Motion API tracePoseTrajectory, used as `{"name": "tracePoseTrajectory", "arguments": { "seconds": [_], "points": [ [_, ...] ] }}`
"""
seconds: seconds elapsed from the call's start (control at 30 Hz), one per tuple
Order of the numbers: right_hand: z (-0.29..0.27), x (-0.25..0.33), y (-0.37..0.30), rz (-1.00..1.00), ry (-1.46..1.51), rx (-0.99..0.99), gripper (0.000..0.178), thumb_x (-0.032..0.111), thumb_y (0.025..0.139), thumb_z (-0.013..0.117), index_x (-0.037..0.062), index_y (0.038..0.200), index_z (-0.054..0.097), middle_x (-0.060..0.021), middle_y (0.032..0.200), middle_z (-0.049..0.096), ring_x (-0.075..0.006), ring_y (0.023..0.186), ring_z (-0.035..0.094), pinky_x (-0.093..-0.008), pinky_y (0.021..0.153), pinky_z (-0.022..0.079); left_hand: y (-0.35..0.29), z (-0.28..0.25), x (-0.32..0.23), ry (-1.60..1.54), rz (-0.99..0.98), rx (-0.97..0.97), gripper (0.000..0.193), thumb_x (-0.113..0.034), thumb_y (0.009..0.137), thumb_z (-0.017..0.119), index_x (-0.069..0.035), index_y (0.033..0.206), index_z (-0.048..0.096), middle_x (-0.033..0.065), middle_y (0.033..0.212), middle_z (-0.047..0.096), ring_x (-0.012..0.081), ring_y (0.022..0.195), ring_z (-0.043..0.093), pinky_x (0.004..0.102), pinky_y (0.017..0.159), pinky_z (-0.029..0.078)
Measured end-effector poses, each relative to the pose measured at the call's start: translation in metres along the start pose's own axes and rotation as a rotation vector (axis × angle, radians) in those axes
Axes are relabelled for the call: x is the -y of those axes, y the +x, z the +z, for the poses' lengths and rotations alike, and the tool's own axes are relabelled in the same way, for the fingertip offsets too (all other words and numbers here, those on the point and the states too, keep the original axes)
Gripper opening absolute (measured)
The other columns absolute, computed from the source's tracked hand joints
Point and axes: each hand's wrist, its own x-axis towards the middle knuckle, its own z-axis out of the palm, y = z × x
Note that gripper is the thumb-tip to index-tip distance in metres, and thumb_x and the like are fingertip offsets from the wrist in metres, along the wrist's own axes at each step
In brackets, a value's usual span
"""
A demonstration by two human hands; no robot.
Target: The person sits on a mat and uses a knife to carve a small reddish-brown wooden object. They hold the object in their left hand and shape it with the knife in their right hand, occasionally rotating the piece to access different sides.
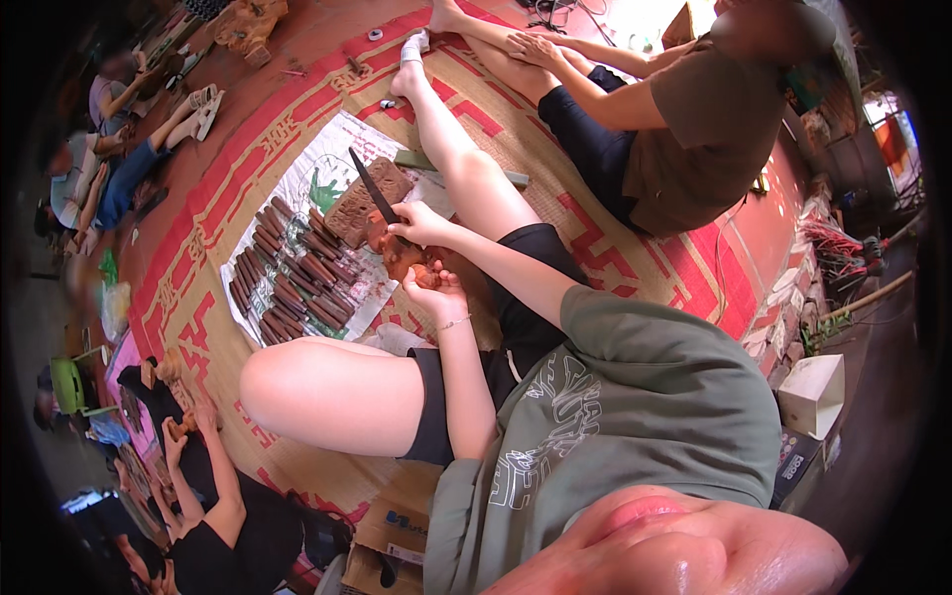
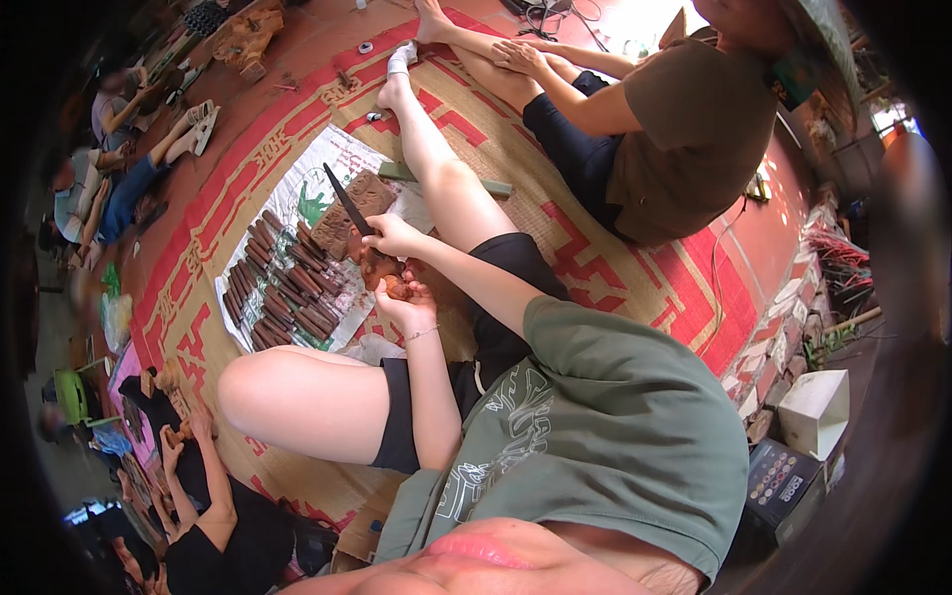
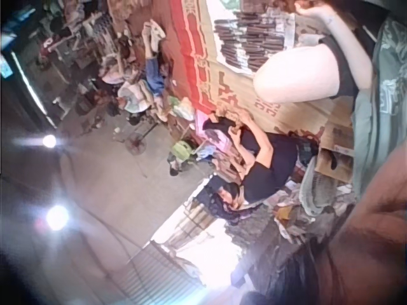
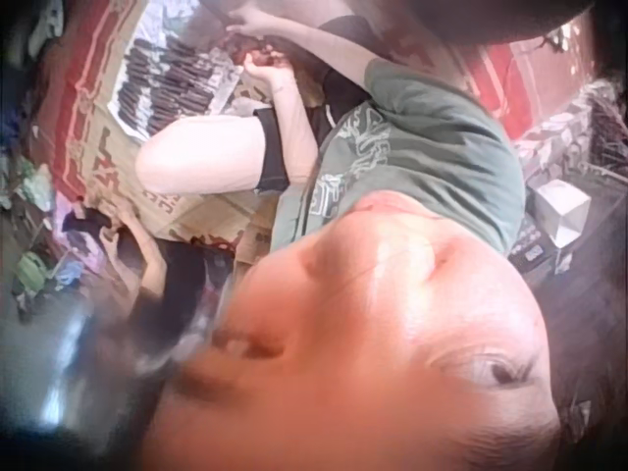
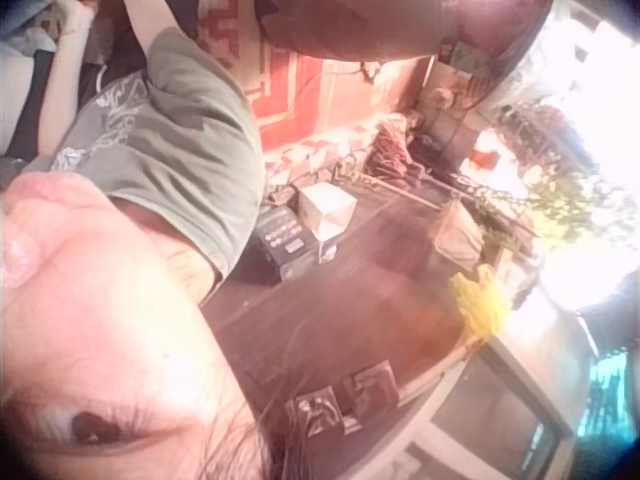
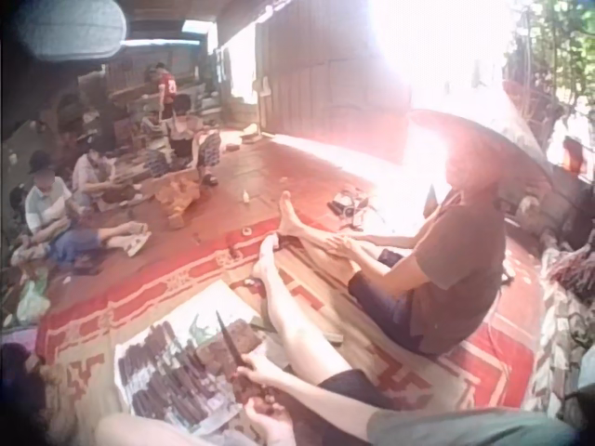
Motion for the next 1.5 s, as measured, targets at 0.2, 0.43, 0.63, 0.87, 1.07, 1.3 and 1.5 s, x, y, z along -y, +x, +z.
{"name": "tracePoseTrajectory", "arguments": {
  "seconds": [0.2,0.43,0.63,0.87,1.07,1.3,1.5],
  "points": [
    [0.004,-0.008,-0.008,-0.054,0.014,0.151,0.027,0.014,0.077,0.062,-0.0004,0.098,0.057,-0.0149,0.072,0.06,-0.02,0.068,0.057,-0.0322,0.064,0.045,-0.004,0.001,0.0,-0.054,-0.005,-0.029,0.031,-0.04,0.076,0.049,-0.011,0.087,0.05,0.0041,0.067,0.054,0.0107,0.05,0.045,0.0199,0.045,0.038],
    [-0.002,0.0,0.0,-0.035,-0.004,0.073,0.027,0.014,0.073,0.063,0.0012,0.097,0.059,-0.0144,0.072,0.061,-0.021,0.065,0.058,-0.0337,0.06,0.045,-0.002,-0.001,-0.002,-0.04,-0.002,-0.01,0.032,-0.039,0.077,0.048,-0.01,0.089,0.05,0.0049,0.068,0.055,0.0111,0.049,0.048,0.0206,0.043,0.041],
    [-0.005,-0.003,-0.008,-0.029,0.052,0.136,0.02,0.013,0.078,0.061,-0.0017,0.091,0.056,-0.0083,0.067,0.056,-0.0122,0.062,0.053,-0.0309,0.057,0.045,0.0,-0.001,-0.002,-0.1,-0.005,-0.03,0.032,-0.041,0.079,0.047,-0.011,0.088,0.049,0.0046,0.069,0.055,0.011,0.049,0.047,0.0209,0.043,0.039],
    [0.003,-0.003,0.002,0.196,-0.015,0.041,0.026,0.022,0.076,0.063,-0.0017,0.085,0.057,-0.0129,0.064,0.056,-0.0167,0.061,0.054,-0.0329,0.058,0.044,0.004,-0.005,0.004,-0.099,0.027,-0.011,0.025,-0.036,0.08,0.045,-0.012,0.075,0.048,0.005,0.064,0.055,0.012,0.051,0.048,0.0223,0.043,0.037],
    [0.008,-0.021,0.008,-0.129,0.023,0.092,0.027,0.021,0.078,0.062,-0.0014,0.093,0.058,-0.0091,0.069,0.058,-0.0153,0.062,0.054,-0.0312,0.059,0.046,0.003,-0.005,-0.001,-0.124,-0.017,-0.092,0.027,-0.038,0.076,0.051,-0.013,0.067,0.045,0.0057,0.056,0.053,0.013,0.044,0.048,0.0231,0.04,0.039],
    [0.011,-0.022,0.012,-0.003,-0.142,0.052,0.021,0.018,0.078,0.062,0.0,0.085,0.056,-0.0044,0.058,0.048,-0.0108,0.053,0.046,-0.029,0.05,0.039,0.004,-0.008,0.0,-0.098,-0.005,-0.097,0.03,-0.041,0.072,0.053,-0.012,0.077,0.047,0.0052,0.063,0.055,0.0127,0.046,0.048,0.0229,0.043,0.04],
    [0.013,-0.011,0.002,-0.047,-0.035,0.12,0.021,0.018,0.077,0.062,-0.0009,0.083,0.055,-0.0086,0.059,0.049,-0.0157,0.054,0.046,-0.0301,0.052,0.039,0.001,-0.005,-0.001,-0.106,0.003,-0.123,0.03,-0.042,0.073,0.053,-0.014,0.066,0.043,0.005,0.06,0.055,0.0118,0.045,0.048,0.0225,0.043,0.041]
  ]
}}
